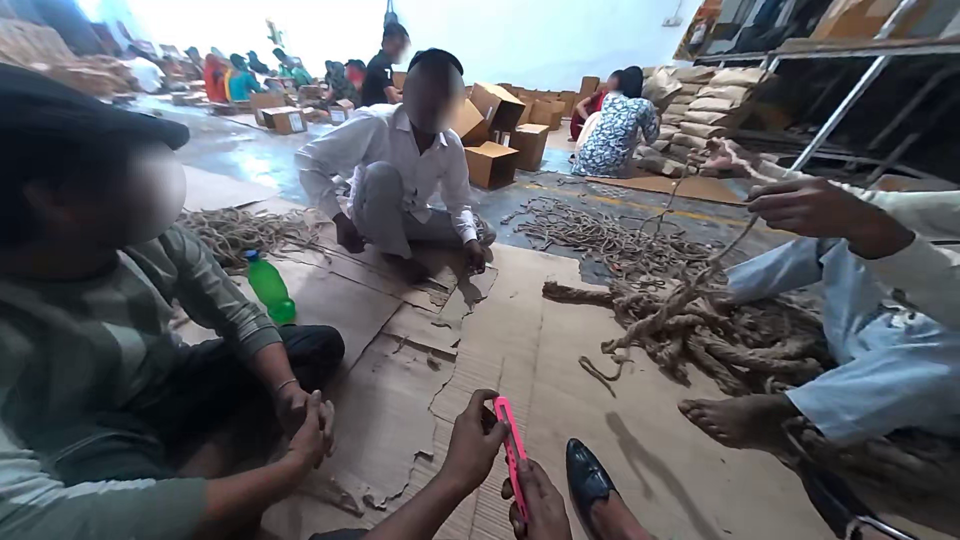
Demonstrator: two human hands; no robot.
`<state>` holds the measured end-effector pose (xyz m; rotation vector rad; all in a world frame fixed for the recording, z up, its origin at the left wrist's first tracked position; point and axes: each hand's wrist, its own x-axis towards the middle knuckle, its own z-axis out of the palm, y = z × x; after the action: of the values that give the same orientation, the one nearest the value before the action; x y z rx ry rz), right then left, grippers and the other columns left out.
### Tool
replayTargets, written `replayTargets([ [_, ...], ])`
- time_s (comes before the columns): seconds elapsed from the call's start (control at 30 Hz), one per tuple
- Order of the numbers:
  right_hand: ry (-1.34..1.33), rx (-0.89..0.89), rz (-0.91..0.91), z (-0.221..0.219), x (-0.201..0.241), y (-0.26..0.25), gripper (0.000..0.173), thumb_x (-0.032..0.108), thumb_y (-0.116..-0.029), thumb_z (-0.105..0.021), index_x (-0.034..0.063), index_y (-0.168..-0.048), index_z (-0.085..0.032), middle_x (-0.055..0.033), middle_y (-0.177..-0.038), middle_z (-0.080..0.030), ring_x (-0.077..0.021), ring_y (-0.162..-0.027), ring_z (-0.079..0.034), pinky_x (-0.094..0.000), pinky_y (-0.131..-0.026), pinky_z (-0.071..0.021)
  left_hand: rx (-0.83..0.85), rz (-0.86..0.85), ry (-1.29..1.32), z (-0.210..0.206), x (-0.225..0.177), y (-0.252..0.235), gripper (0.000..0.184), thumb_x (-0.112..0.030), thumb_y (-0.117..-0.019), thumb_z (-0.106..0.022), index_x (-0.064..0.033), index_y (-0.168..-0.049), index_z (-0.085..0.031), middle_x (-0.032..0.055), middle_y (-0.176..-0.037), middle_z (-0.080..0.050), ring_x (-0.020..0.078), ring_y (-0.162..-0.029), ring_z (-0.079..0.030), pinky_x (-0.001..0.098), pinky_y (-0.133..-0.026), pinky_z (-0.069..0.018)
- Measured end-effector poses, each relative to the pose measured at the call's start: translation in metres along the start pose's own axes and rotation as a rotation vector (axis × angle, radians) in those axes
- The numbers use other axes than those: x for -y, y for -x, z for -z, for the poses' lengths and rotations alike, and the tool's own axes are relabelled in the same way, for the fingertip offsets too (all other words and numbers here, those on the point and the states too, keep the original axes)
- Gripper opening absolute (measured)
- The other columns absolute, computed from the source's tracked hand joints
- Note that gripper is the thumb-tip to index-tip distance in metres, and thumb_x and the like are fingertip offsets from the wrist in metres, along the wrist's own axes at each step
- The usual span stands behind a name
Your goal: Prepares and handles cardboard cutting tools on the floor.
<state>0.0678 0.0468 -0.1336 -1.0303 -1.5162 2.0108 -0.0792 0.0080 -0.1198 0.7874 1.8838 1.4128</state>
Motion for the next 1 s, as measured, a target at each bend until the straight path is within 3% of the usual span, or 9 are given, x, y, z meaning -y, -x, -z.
replayTargets([
  [1.0,0.005,0.000,-0.047,0.0034,0.0005,-0.0042,0.033,0.020,-0.1127,-0.036,-0.0029,-0.126,-0.056,-0.0040,-0.075,-0.064,-0.0044,-0.045,-0.044,-0.0206,-0.043,-0.0378,-0.022,-0.003,-0.026,-0.0062,0.0048,-0.0051,0.049,-0.015,-0.0969,-0.064,-0.0035,-0.142,-0.049,0.0086,-0.094,-0.068,0.0168,-0.074,-0.069,0.0344,-0.068,-0.0600],
])
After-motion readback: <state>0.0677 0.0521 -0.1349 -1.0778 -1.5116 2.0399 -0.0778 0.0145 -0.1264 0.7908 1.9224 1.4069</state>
